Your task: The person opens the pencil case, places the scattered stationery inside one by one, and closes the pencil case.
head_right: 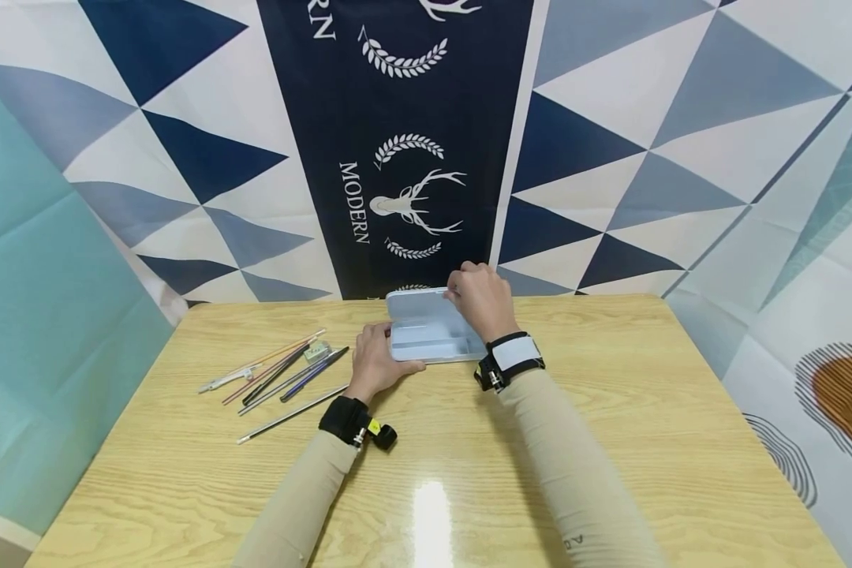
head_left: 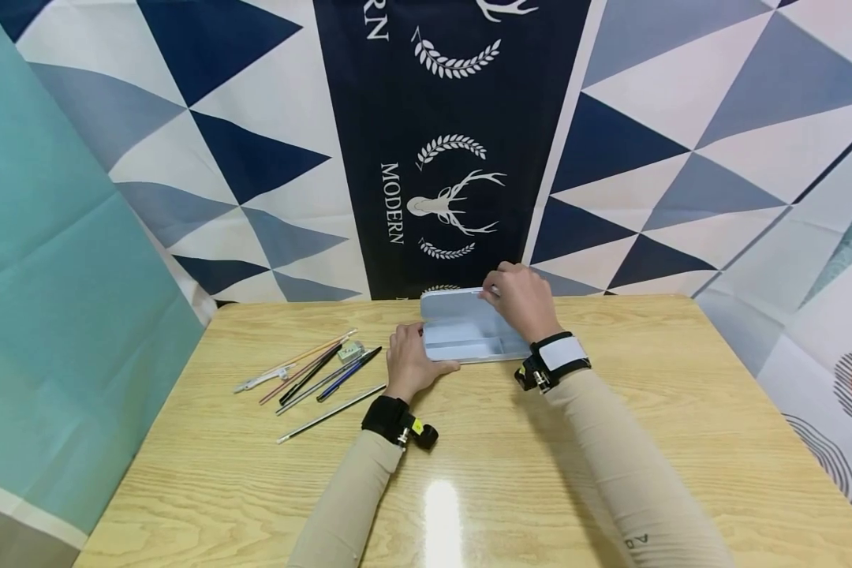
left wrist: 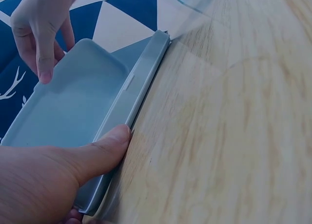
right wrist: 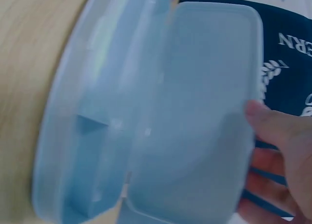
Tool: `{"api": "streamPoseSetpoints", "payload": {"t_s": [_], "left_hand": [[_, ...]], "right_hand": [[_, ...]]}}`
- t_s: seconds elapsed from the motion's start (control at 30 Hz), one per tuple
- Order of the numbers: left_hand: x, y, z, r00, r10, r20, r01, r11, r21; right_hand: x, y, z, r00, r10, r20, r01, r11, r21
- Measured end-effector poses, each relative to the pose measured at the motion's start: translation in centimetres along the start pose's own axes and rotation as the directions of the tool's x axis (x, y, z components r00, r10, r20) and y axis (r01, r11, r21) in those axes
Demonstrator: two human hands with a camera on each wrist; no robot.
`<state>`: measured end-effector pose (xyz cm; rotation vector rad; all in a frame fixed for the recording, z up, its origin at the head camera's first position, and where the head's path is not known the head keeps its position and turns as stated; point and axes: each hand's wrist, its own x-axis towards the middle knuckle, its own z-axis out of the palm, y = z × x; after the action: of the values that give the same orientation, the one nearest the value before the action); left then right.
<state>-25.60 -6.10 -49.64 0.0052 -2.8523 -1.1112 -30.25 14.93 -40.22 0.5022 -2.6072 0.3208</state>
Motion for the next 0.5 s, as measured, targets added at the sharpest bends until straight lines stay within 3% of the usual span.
{"api": "streamPoseSetpoints", "payload": {"t_s": [0.2,0.5], "left_hand": [[0.0,0.0,0.0,1.0,0.0,0.0,0.0,1.0,-0.018],[0.2,-0.2,0.2,1.0,0.002,0.004,-0.001,1.0,-0.018]], "right_hand": [[-0.2,0.7,1.2,0.999,-0.02,-0.042,0.022,0.998,0.057],[0.0,0.7,1.8,0.996,0.027,0.085,-0.035,0.995,0.092]]}}
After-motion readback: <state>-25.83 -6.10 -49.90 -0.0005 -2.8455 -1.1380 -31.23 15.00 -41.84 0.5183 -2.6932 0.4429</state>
